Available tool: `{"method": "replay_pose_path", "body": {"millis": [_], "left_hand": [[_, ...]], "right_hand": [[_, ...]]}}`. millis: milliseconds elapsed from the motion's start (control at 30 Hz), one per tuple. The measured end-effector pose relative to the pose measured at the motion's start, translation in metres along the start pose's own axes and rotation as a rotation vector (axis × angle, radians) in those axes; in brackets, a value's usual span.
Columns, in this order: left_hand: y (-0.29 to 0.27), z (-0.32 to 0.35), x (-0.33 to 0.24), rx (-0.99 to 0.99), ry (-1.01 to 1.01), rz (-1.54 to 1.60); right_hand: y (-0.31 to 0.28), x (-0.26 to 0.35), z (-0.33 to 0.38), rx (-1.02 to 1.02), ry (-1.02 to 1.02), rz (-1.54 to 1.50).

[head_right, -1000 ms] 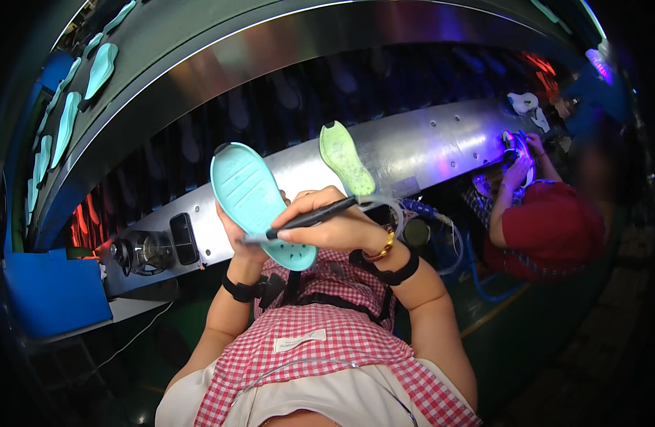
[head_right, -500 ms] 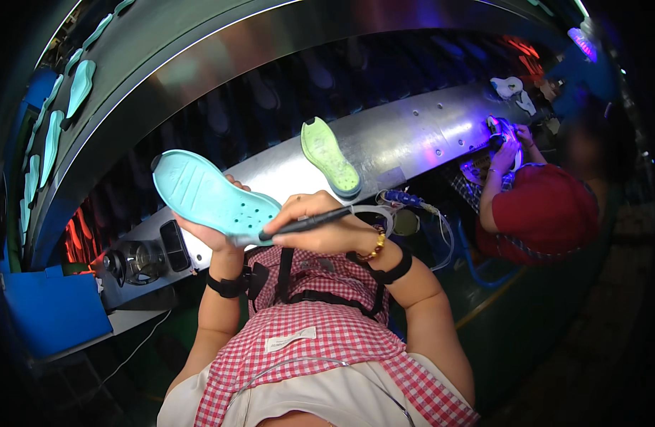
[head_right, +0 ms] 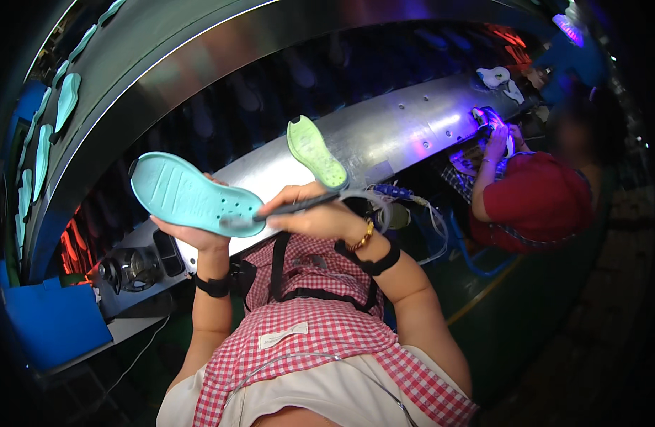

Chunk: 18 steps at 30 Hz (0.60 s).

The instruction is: Applying glue or adhesive to the heel area of shoe soles using a brush in a manufacturing facility.

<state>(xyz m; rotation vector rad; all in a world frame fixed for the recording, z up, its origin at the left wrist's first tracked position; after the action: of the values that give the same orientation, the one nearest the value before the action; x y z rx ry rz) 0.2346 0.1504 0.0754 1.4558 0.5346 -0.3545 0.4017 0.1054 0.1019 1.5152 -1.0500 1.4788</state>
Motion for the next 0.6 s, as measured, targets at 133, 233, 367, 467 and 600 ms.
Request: {"method": "replay_pose_path", "body": {"millis": [133,233,367,467,600], "left_hand": [[0.000,0.003,-0.003,0.132,-0.021,-0.013],[0.002,-0.002,-0.004,0.019,0.012,-0.064],[0.015,0.002,-0.007,0.217,-0.027,-0.035],[0.015,0.005,0.003,0.148,-0.183,0.113],[0.037,0.037,0.035,0.089,-0.357,0.405]], "right_hand": [[0.004,0.011,0.010,0.195,-0.149,-0.174],[-0.012,-0.011,0.002,-0.091,0.072,-0.038],[0.002,0.006,0.008,0.178,-0.218,-0.104],[-0.004,-0.026,0.002,0.001,0.069,-0.388],[0.009,-0.028,0.001,-0.165,0.106,-0.753]]}}
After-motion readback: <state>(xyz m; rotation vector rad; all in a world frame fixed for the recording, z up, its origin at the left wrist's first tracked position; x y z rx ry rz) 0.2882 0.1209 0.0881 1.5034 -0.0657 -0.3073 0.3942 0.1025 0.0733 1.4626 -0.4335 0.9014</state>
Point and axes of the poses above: each hand's wrist, its own z-axis away from the middle knuckle, its own y-axis out of the palm, x = y × z, the point moved 8 cm from there along -z, towards the middle knuckle, and after that the axes turned 9 degrees about z, right-handed, at the moved point
